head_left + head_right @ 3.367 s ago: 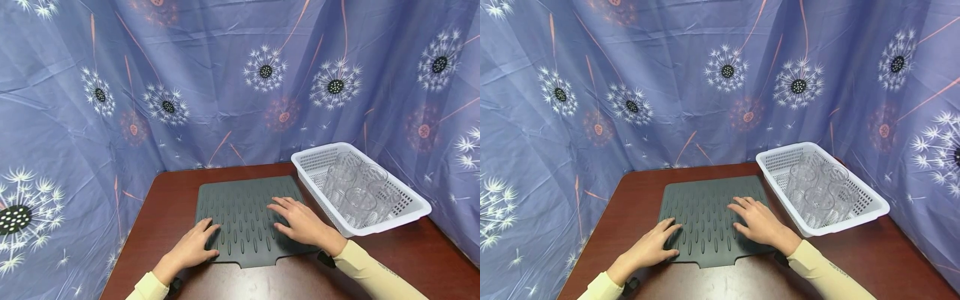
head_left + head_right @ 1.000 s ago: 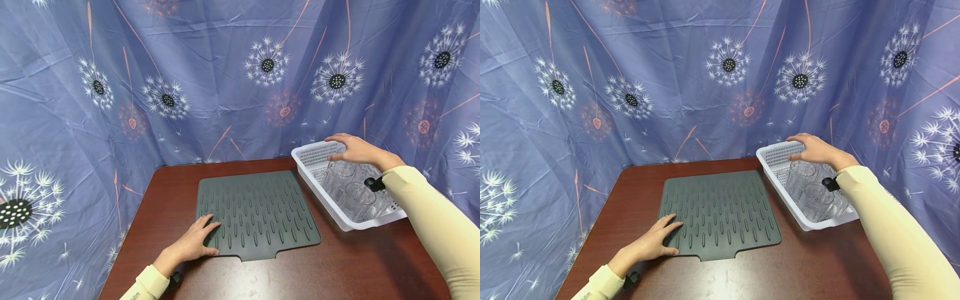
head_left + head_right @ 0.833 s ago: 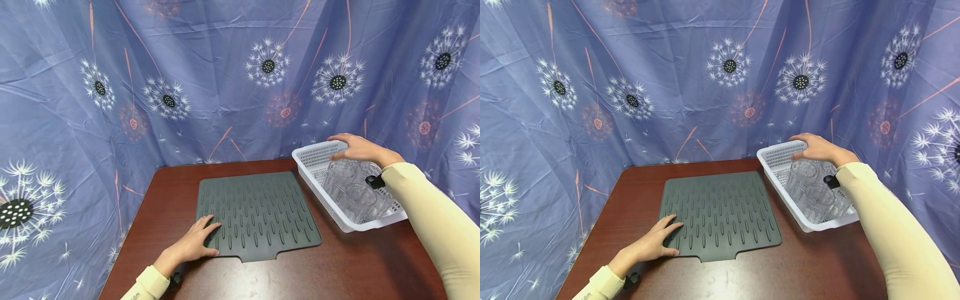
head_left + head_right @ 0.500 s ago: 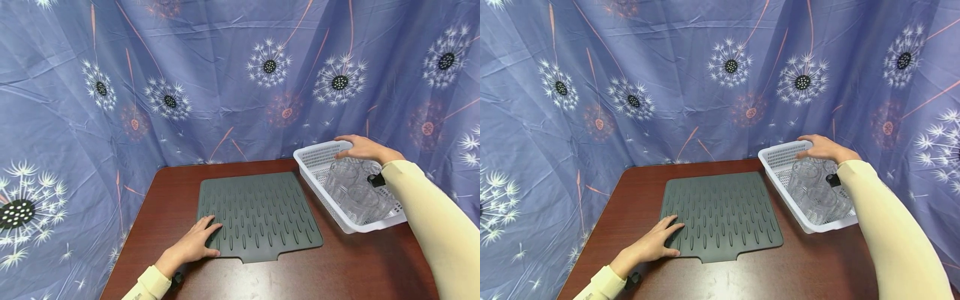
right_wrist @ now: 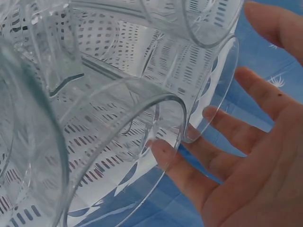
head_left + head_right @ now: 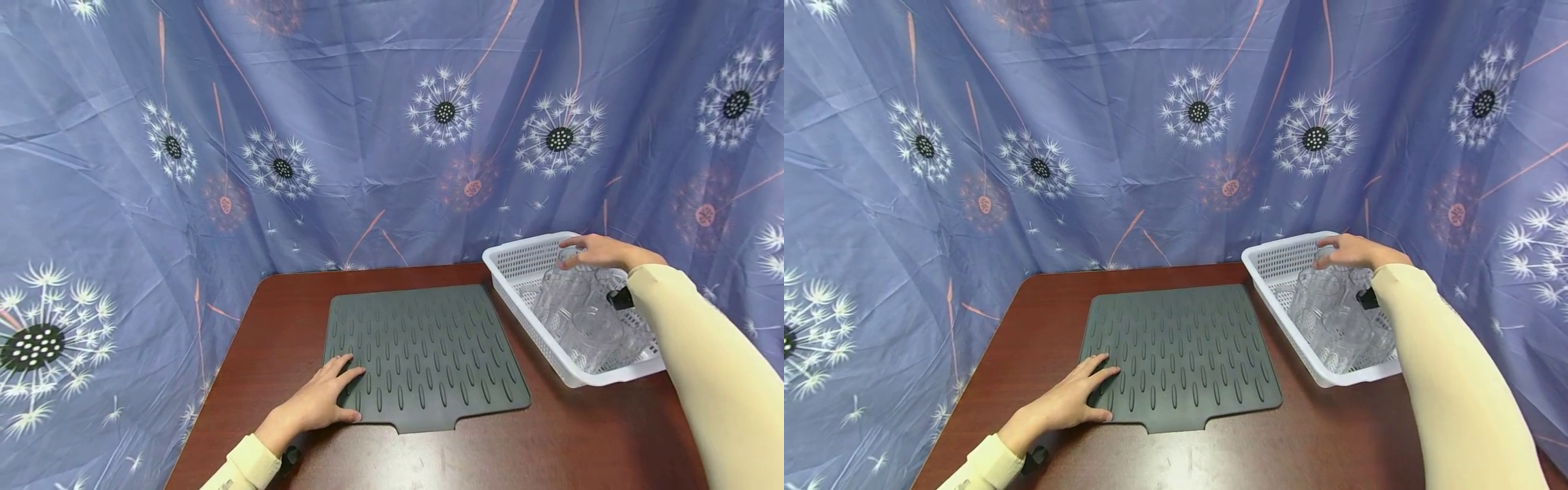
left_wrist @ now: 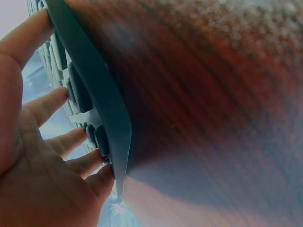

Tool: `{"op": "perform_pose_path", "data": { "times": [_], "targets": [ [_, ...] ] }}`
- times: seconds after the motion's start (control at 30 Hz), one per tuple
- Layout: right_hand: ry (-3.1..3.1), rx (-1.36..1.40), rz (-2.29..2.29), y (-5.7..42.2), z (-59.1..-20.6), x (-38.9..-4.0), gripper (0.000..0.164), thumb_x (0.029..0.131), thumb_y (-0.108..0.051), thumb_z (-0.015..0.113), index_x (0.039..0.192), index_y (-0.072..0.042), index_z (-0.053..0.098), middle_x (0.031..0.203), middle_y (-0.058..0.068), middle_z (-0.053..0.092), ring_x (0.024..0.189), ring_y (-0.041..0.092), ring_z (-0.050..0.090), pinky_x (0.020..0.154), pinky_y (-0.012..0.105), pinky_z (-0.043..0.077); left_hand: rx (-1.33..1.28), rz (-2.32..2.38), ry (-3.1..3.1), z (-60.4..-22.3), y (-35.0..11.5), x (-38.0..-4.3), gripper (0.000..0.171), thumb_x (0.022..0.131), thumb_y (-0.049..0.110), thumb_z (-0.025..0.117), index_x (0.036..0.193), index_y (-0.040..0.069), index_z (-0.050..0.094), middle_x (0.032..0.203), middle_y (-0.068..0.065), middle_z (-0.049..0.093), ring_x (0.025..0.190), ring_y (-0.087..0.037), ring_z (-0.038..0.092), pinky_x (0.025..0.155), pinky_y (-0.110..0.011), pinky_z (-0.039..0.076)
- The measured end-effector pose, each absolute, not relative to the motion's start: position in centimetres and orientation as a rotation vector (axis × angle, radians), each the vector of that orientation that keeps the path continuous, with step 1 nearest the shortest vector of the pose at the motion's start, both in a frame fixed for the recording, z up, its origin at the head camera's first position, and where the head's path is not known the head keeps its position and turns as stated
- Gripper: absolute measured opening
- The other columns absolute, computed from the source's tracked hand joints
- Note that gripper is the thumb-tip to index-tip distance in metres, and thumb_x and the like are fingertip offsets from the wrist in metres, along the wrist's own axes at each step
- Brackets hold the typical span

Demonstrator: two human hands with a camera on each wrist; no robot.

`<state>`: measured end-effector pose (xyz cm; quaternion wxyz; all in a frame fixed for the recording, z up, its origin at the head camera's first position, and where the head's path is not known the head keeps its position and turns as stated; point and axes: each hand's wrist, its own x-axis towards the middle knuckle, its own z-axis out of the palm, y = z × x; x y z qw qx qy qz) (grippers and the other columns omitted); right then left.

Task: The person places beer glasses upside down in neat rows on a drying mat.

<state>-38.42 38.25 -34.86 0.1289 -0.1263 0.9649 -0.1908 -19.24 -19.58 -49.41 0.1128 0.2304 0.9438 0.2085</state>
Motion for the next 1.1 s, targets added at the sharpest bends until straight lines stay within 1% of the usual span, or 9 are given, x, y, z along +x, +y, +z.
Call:
{"op": "perform_pose_path", "data": {
  "times": [0.13,0.23,0.37,0.47,0.6,0.77,0.87,0.97,1.1],
  "targets": [
    [2.800,-0.374,-0.556,38.2,-35.1,-38.2,0.069,0.094,-0.033,0.068,0.145,0.008,0.044,0.145,0.046,0.034,0.123,0.064,0.046,0.084,0.060,0.053,0.675,0.605,2.766,-49.5,-19.5,-19.2,0.080,0.085,0.047,0.079,0.151,0.015,0.047,0.163,-0.019,0.026,0.150,-0.048,0.022,0.114,-0.066,0.028],
    [2.785,-0.350,-0.561,38.1,-35.1,-38.1,0.071,0.095,-0.036,0.067,0.146,0.007,0.043,0.145,0.045,0.032,0.122,0.064,0.045,0.078,0.058,0.056,0.670,0.597,2.766,-49.6,-19.5,-19.2,0.081,0.085,0.048,0.078,0.152,0.016,0.046,0.164,-0.018,0.026,0.151,-0.047,0.021,0.114,-0.066,0.028],
    [2.753,-0.344,-0.578,38.2,-35.0,-38.1,0.073,0.096,-0.039,0.065,0.148,0.007,0.040,0.148,0.044,0.028,0.126,0.066,0.041,0.080,0.060,0.055,0.663,0.602,2.765,-49.6,-19.5,-19.2,0.081,0.085,0.048,0.078,0.151,0.016,0.046,0.164,-0.018,0.025,0.151,-0.047,0.020,0.113,-0.067,0.028],
    [2.742,-0.339,-0.591,38.4,-35.1,-38.4,0.073,0.098,-0.041,0.063,0.149,0.006,0.039,0.148,0.044,0.029,0.127,0.065,0.040,0.080,0.060,0.055,0.660,0.605,2.763,-49.5,-19.5,-19.3,0.080,0.085,0.048,0.078,0.151,0.017,0.046,0.164,-0.017,0.025,0.151,-0.047,0.020,0.113,-0.067,0.028],
    [2.765,-0.337,-0.590,38.5,-35.4,-38.8,0.070,0.099,-0.043,0.060,0.148,0.004,0.042,0.146,0.043,0.035,0.125,0.064,0.043,0.076,0.056,0.057,0.660,0.602,2.765,-49.5,-19.5,-19.3,0.080,0.085,0.048,0.078,0.151,0.017,0.046,0.164,-0.017,0.025,0.151,-0.046,0.020,0.113,-0.066,0.028],
    [2.800,-0.342,-0.562,38.4,-35.6,-38.9,0.067,0.098,-0.041,0.063,0.144,0.004,0.046,0.139,0.043,0.044,0.118,0.061,0.051,0.070,0.053,0.057,0.664,0.599,2.768,-49.5,-19.5,-19.3,0.081,0.085,0.049,0.078,0.152,0.017,0.046,0.164,-0.017,0.025,0.151,-0.046,0.020,0.113,-0.066,0.030],
    [2.820,-0.340,-0.556,38.3,-35.6,-38.9,0.064,0.097,-0.038,0.065,0.142,0.004,0.049,0.135,0.042,0.048,0.113,0.057,0.055,0.067,0.050,0.057,0.665,0.596,2.769,-49.5,-19.5,-19.2,0.081,0.085,0.049,0.078,0.151,0.017,0.046,0.164,-0.017,0.025,0.151,-0.046,0.021,0.113,-0.066,0.030],
    [2.859,-0.346,-0.547,38.2,-35.7,-39.0,0.061,0.096,-0.037,0.067,0.140,0.003,0.053,0.131,0.040,0.053,0.104,0.048,0.061,0.062,0.045,0.056,0.657,0.597,2.766,-49.5,-19.5,-19.2,0.081,0.085,0.049,0.078,0.152,0.018,0.046,0.164,-0.016,0.024,0.151,-0.045,0.020,0.113,-0.066,0.030],
    [2.912,-0.351,-0.530,38.2,-36.0,-39.1,0.057,0.094,-0.034,0.069,0.136,0.002,0.057,0.124,0.039,0.057,0.092,0.037,0.062,0.056,0.042,0.054,0.651,0.597,2.757,-49.6,-19.5,-19.2,0.081,0.085,0.050,0.078,0.152,0.018,0.045,0.165,-0.016,0.024,0.152,-0.045,0.019,0.113,-0.066,0.029]
  ]
}}
